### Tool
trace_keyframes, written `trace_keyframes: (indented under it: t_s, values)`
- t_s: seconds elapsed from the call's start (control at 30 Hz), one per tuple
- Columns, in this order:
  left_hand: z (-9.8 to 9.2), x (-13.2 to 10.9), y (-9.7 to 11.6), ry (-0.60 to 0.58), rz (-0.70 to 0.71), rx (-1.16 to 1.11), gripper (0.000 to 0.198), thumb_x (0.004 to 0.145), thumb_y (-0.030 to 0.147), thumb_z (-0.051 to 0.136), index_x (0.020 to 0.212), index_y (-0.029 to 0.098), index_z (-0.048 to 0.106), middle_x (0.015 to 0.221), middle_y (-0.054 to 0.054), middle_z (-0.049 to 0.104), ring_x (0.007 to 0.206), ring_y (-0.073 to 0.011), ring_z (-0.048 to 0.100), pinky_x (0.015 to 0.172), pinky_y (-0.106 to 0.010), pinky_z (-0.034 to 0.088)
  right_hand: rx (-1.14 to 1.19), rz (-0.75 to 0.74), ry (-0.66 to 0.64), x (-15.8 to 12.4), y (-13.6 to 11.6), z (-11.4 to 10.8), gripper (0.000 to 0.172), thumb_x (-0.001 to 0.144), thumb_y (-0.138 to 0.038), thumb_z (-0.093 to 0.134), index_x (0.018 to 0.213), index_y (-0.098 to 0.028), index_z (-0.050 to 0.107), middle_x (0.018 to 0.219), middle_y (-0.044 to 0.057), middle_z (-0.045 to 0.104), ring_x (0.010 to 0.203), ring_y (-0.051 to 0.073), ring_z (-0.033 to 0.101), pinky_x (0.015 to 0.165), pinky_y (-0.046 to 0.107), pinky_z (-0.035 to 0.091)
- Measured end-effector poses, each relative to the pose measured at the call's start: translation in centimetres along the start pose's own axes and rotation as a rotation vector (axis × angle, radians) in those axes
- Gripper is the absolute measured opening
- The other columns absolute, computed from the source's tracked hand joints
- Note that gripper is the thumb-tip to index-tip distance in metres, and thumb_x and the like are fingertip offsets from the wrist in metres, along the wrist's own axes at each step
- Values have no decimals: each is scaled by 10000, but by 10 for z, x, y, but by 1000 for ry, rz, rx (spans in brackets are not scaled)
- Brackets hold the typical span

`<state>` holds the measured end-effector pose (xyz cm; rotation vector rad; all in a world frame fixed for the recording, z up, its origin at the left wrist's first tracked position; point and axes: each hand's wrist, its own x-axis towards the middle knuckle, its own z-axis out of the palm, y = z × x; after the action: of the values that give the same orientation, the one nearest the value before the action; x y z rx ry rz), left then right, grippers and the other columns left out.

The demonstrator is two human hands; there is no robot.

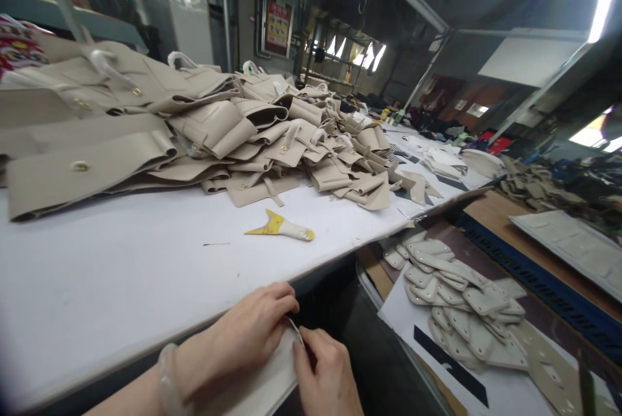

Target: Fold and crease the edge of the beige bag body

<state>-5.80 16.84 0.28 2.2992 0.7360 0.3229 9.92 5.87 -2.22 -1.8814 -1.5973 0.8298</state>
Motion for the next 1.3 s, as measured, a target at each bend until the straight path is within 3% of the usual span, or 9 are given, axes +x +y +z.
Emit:
trace_keyframes:
  t_s: [0.17,0.3,0.5,0.67,0.97,1.3]
  values:
    - [11,13,-19,-74,-87,-143,322,711,125,488,866,212,757,879,-37,742,809,-191,677,744,-269,516,218,85,-71,2,8,-6,434,947,-525,514,1052,-170,740,947,81,707,910,250,628,773,278,456]
    - [15,18,-25,-84,-116,-199,333,679,158,509,863,213,780,848,-41,761,772,-194,685,694,-260,501,373,210,-143,14,11,-11,526,903,-617,556,834,-127,731,714,23,605,702,166,515,609,249,369]
    - [15,16,-27,-80,-141,-267,344,675,173,505,857,209,794,849,-42,767,762,-185,691,666,-247,492,790,357,-479,32,10,-19,548,787,-649,705,825,-103,737,694,6,558,734,145,509,742,259,409]
    - [17,15,-30,-85,-155,-333,374,674,159,491,875,219,800,845,-17,773,758,-164,700,655,-219,492,854,374,-567,33,10,-24,403,866,-508,701,920,-113,758,789,38,633,818,153,549,821,263,411]
    - [19,14,-32,-90,-167,-352,383,655,162,501,878,228,805,853,-17,779,758,-182,704,660,-239,503,811,544,-721,50,1,-35,389,767,-475,815,941,-131,762,869,54,678,856,136,606,889,255,424]
    - [14,17,-27,-127,-151,-323,356,673,175,536,896,222,809,891,-48,784,787,-215,710,707,-282,520,635,592,-745,59,0,-32,479,669,-564,850,824,-123,743,756,8,618,740,110,566,819,262,429]
